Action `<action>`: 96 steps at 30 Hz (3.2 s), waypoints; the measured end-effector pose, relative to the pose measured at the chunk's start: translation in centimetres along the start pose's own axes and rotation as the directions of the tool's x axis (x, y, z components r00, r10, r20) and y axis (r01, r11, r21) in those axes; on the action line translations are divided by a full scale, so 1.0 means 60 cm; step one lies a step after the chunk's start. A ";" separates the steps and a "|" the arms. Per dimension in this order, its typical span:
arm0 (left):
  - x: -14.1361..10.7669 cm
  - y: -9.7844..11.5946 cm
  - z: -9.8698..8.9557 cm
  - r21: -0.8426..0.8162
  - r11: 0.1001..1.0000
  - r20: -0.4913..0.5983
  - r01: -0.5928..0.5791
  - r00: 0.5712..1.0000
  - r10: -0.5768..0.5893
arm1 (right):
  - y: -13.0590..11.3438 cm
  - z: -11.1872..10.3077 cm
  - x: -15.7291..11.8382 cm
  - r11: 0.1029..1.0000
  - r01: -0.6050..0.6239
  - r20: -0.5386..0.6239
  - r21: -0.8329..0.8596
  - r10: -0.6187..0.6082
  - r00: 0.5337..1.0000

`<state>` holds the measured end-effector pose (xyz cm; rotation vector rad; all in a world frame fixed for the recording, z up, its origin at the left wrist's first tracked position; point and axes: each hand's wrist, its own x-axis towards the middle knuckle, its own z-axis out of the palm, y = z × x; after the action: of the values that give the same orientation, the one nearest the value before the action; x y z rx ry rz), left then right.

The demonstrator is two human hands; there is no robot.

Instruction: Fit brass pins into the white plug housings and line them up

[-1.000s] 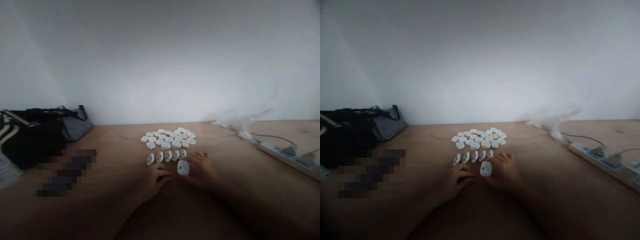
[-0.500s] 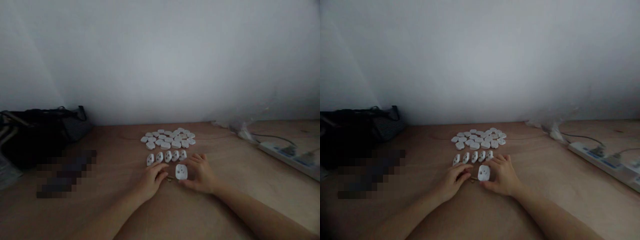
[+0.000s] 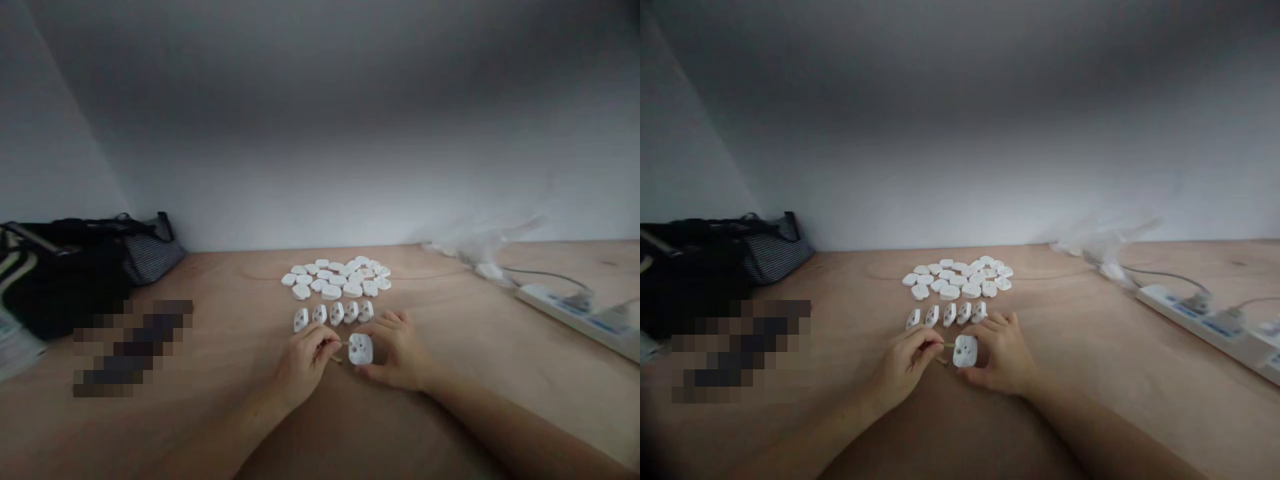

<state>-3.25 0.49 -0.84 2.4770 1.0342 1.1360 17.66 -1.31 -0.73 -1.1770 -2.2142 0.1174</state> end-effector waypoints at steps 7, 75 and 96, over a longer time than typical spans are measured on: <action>-0.001 0.008 -0.001 0.115 0.986 0.019 -0.123 0.992 0.122 | -0.006 0.005 -0.001 0.999 0.048 0.002 0.023 -0.048 0.999; -0.004 0.004 -0.016 -0.027 0.997 0.181 -0.078 0.980 0.082 | 0.032 0.007 -0.006 0.998 0.058 0.113 0.016 -0.059 0.992; -0.002 0.003 -0.017 -0.034 0.997 0.158 -0.063 0.985 0.068 | -0.005 -0.001 -0.009 0.911 0.065 -0.098 0.408 -0.027 0.995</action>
<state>-3.96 0.17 -0.13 2.5480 0.8922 0.9458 17.70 -1.91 -0.86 -0.8763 -2.0050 0.4782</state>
